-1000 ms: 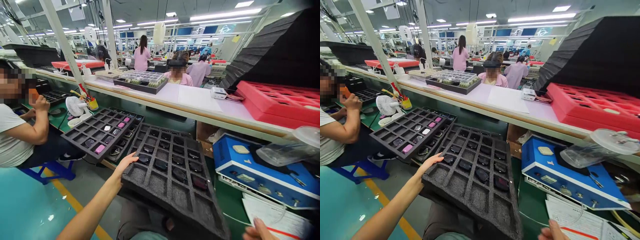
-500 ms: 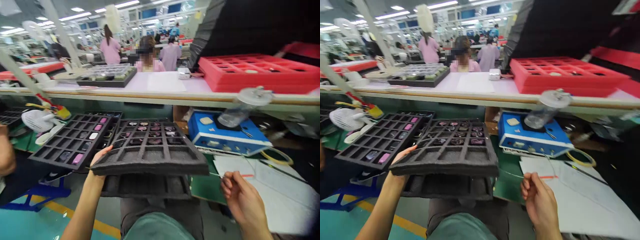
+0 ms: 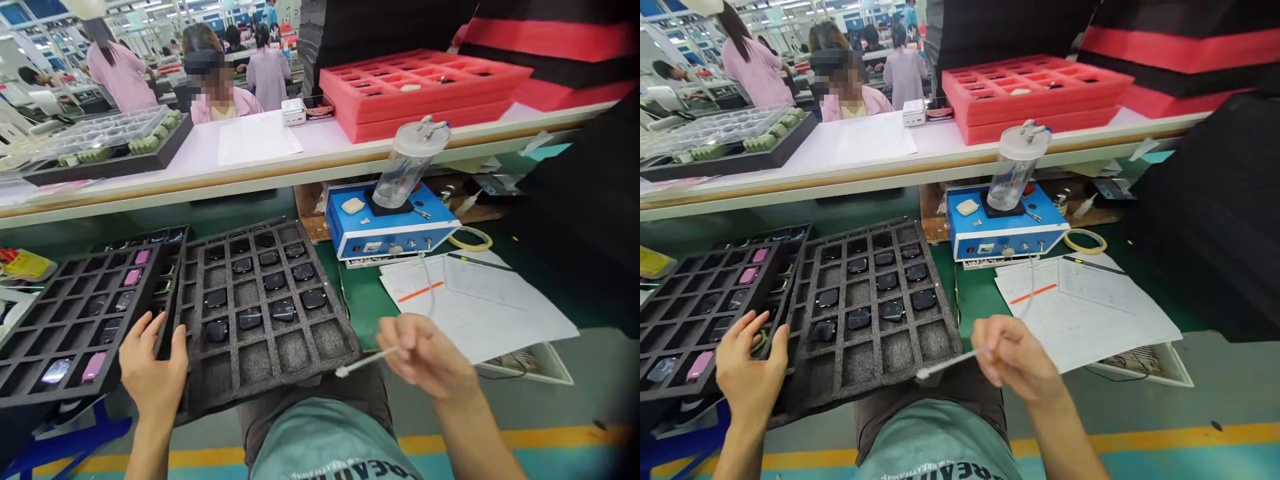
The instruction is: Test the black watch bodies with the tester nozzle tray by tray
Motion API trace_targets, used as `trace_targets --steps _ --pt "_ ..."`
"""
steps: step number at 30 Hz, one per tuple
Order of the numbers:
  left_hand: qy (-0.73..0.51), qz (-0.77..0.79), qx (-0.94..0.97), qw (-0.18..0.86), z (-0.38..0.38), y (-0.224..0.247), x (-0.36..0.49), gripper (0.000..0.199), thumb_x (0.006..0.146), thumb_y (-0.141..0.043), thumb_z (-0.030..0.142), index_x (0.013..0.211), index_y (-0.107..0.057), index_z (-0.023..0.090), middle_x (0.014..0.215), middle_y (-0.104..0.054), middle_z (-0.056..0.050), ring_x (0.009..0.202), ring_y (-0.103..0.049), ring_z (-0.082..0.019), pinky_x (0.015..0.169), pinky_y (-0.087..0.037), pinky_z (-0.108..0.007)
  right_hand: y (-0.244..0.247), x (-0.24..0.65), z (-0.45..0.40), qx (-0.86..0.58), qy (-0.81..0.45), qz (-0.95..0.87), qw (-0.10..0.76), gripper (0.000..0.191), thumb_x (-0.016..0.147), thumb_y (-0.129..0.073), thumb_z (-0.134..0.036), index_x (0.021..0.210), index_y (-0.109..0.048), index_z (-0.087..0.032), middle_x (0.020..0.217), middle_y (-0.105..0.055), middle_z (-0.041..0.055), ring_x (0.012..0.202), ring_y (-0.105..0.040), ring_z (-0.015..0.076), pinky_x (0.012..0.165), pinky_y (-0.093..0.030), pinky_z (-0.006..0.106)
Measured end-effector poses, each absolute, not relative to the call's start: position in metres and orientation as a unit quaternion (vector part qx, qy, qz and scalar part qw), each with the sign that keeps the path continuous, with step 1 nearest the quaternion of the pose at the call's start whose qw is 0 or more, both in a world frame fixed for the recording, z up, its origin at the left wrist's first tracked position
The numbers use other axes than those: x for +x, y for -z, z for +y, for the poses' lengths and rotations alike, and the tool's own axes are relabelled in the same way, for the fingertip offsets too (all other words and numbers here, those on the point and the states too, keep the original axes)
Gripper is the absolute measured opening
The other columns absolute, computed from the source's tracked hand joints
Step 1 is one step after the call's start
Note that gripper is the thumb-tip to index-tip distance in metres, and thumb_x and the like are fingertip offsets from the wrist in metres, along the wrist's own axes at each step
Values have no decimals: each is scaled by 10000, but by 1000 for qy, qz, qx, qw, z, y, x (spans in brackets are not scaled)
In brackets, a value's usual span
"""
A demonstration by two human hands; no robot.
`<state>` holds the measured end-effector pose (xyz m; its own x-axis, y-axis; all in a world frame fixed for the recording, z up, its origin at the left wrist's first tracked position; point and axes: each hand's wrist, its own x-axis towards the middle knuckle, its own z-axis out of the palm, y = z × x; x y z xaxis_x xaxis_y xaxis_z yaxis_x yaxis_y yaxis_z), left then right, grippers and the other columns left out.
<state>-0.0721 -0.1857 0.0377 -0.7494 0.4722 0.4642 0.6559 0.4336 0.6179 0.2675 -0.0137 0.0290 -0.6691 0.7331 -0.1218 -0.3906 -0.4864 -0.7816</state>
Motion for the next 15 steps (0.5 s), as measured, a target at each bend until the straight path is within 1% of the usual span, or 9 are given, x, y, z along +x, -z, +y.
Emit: trace_targets --steps 1,2,5,7,8,10,12,13,15 --pt "358 -831 -401 143 -175 -45 -62 313 869 -656 361 1159 -681 247 1318 -635 -138 1287 -545 -353 1117 -395 -566 -28 253 -15 -204 -837 -392 324 292 688 -861 -431 657 -652 -229 615 -537 -23 413 -460 79 348 -338 187" --pt "317 -811 -474 132 -160 -50 -51 267 888 -635 334 1137 -688 251 1247 -664 -133 1240 -572 -341 1104 -408 -554 -28 238 -16 -184 -836 -406 320 247 706 -859 -396 685 -678 -230 639 -555 -24 431 -489 83 363 -360 190" --pt "187 -708 -681 -21 -98 -53 -11 169 887 -615 265 1017 -723 258 1082 -708 -120 1095 -632 -305 985 -497 -455 -26 205 -18 -132 -803 -475 335 95 811 -790 -333 840 -767 -246 681 -611 -12 506 -569 106 434 -442 216" --pt "106 -645 -753 -76 -61 -48 12 133 867 -621 227 941 -730 237 993 -720 -118 994 -649 -302 858 -531 -418 -26 195 -17 -135 -747 -535 371 149 899 -703 -343 976 -789 -250 766 -678 24 595 -626 132 511 -502 248" --pt "91 -625 -771 -75 -48 -45 21 132 860 -616 205 924 -731 223 962 -724 -121 949 -652 -303 804 -535 -411 -26 193 -16 -151 -706 -562 403 184 928 -667 -352 1022 -787 -250 819 -705 42 653 -650 148 565 -530 271" --pt "89 -597 -796 -35 -34 -39 30 168 860 -592 163 936 -738 192 931 -731 -138 892 -659 -308 741 -538 -403 -22 195 -12 -197 -602 -608 478 216 958 -625 -365 1043 -785 -248 883 -736 62 767 -679 181 699 -560 323" --pt "108 -575 -809 56 -28 -32 26 209 894 -573 205 1007 -749 200 968 -747 -132 851 -676 -277 702 -542 -357 -14 196 -6 -240 -509 -640 522 244 972 -599 -383 1005 -791 -235 872 -758 71 824 -690 202 798 -552 362" --pt "115 -561 -814 99 -26 -27 19 248 915 -542 201 1049 -750 188 982 -753 -133 848 -685 -268 682 -542 -339 -9 195 -3 -253 -484 -643 538 265 974 -591 -398 983 -793 -226 844 -763 72 810 -694 204 797 -548 361" --pt "112 -529 -829 145 -20 -19 3 376 940 -427 104 1136 -738 180 1051 -758 -119 907 -701 -243 771 -553 -323 2 189 4 -276 -467 -605 582 300 975 -584 -421 950 -793 -207 776 -757 68 739 -697 190 741 -550 332"
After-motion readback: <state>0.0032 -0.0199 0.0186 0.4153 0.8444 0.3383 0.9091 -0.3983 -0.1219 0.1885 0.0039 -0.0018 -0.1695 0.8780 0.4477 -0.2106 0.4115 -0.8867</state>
